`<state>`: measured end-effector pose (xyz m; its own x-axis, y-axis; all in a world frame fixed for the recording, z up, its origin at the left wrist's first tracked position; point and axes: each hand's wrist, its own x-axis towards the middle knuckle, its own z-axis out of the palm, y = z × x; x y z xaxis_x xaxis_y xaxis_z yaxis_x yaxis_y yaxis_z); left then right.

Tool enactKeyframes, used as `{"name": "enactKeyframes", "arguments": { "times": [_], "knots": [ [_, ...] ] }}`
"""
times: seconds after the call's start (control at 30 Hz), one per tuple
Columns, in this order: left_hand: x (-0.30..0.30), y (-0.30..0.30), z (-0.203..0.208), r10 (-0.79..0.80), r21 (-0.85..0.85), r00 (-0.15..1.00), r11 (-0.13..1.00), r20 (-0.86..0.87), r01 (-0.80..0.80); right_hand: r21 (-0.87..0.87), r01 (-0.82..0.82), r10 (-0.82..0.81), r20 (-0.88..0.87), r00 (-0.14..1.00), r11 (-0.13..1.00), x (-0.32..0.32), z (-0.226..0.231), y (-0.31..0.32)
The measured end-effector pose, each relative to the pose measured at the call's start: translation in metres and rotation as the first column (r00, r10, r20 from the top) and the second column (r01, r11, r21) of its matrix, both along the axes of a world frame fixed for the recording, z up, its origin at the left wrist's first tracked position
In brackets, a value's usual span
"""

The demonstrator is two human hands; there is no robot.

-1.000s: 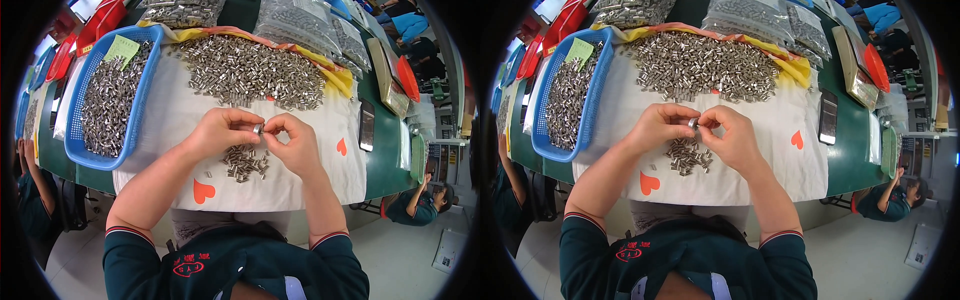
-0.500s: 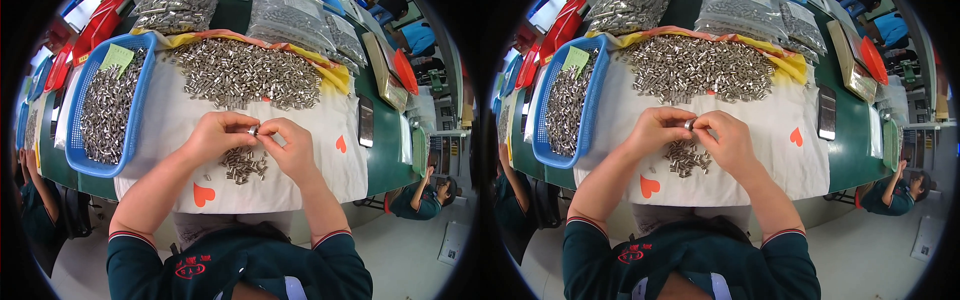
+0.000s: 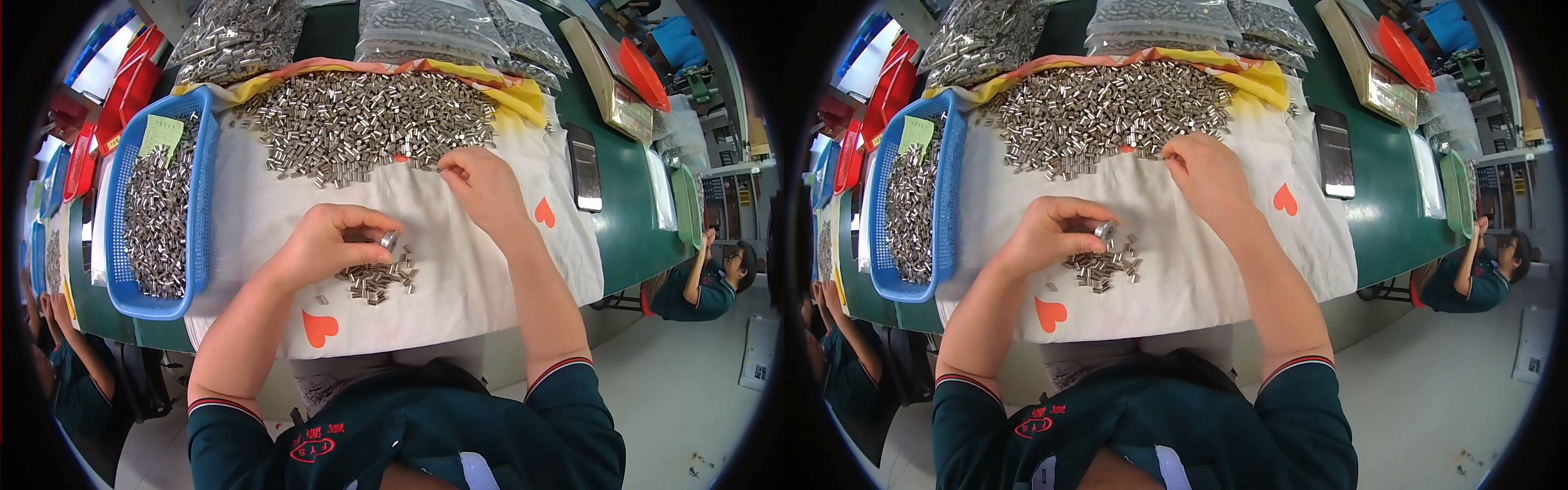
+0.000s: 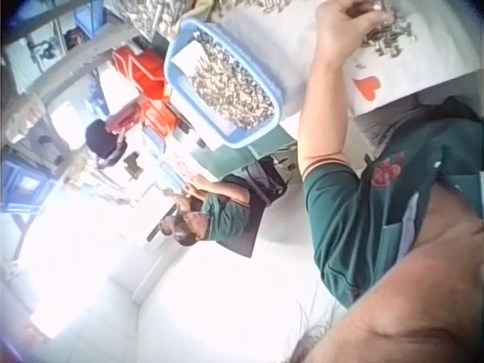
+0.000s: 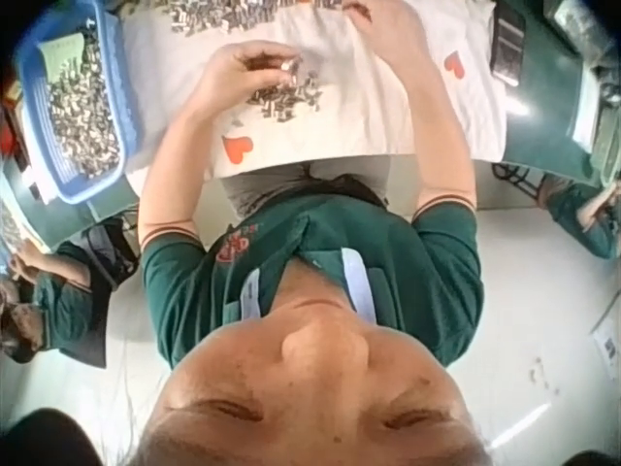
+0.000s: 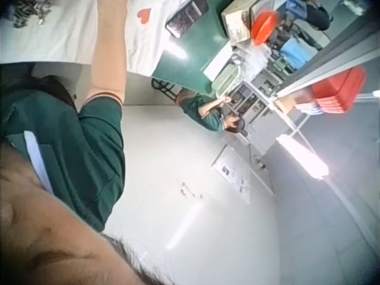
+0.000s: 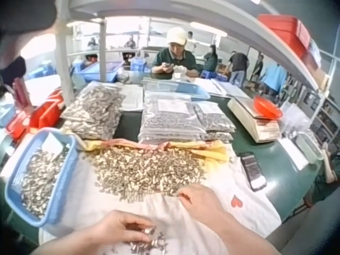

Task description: Inspecting and sorting small metal components on a workbench in a factory setting.

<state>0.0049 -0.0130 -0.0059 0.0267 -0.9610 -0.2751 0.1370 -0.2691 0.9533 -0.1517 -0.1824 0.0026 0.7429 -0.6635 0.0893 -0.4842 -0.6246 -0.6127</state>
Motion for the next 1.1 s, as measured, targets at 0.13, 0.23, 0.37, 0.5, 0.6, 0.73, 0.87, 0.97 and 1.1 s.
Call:
{"name": "enactKeyframes", "arguments": {
  "times": [0.13, 0.23, 0.37, 0.5, 0.6, 0.73, 0.87, 0.97, 1.1],
  "knots": [
    [0.003, 0.000, -0.002, 0.034, 0.002, 0.999, 0.999, -0.001, -0.034, -0.219, -0.113, 0.084, -0.136, 0.987, 0.969, 0.007, -0.002, -0.003],
    [0.005, 0.000, -0.006, 0.048, -0.026, 0.999, 0.998, -0.018, -0.049, -0.257, -0.177, 0.138, -0.162, 0.977, 0.950, 0.006, -0.003, -0.002],
    [0.007, -0.001, -0.008, 0.159, -0.049, 0.981, 0.985, -0.113, -0.165, 0.025, -0.117, 0.117, 0.000, 0.993, 0.993, 0.006, 0.005, 0.020],
    [0.007, -0.003, -0.012, 0.237, -0.081, 0.940, 0.961, -0.244, -0.263, 0.396, -0.209, 0.110, 0.258, 0.960, 0.894, 0.013, 0.020, 0.043],
    [0.009, -0.002, -0.015, 0.196, -0.098, 0.941, 0.968, -0.276, -0.231, 0.378, -0.294, 0.173, 0.322, 0.931, 0.878, 0.019, 0.016, 0.049],
    [0.008, -0.002, -0.014, 0.204, -0.077, 0.938, 0.969, -0.279, -0.234, 0.285, -0.286, 0.187, 0.329, 0.926, 0.915, 0.020, 0.018, 0.056],
    [0.005, -0.001, -0.015, 0.223, -0.078, 0.942, 0.965, -0.249, -0.249, -0.175, -0.253, 0.293, 0.267, 0.918, 0.952, 0.022, 0.009, 0.063],
    [0.001, -0.002, -0.013, 0.283, -0.065, 0.947, 0.953, -0.151, -0.295, -0.129, -0.263, 0.290, 0.291, 0.912, 0.956, 0.021, 0.004, 0.061],
    [0.002, -0.002, -0.008, 0.239, -0.048, 0.960, 0.967, -0.149, -0.248, 0.203, -0.346, 0.283, 0.285, 0.916, 0.916, 0.015, 0.015, 0.050]
  ]
}}
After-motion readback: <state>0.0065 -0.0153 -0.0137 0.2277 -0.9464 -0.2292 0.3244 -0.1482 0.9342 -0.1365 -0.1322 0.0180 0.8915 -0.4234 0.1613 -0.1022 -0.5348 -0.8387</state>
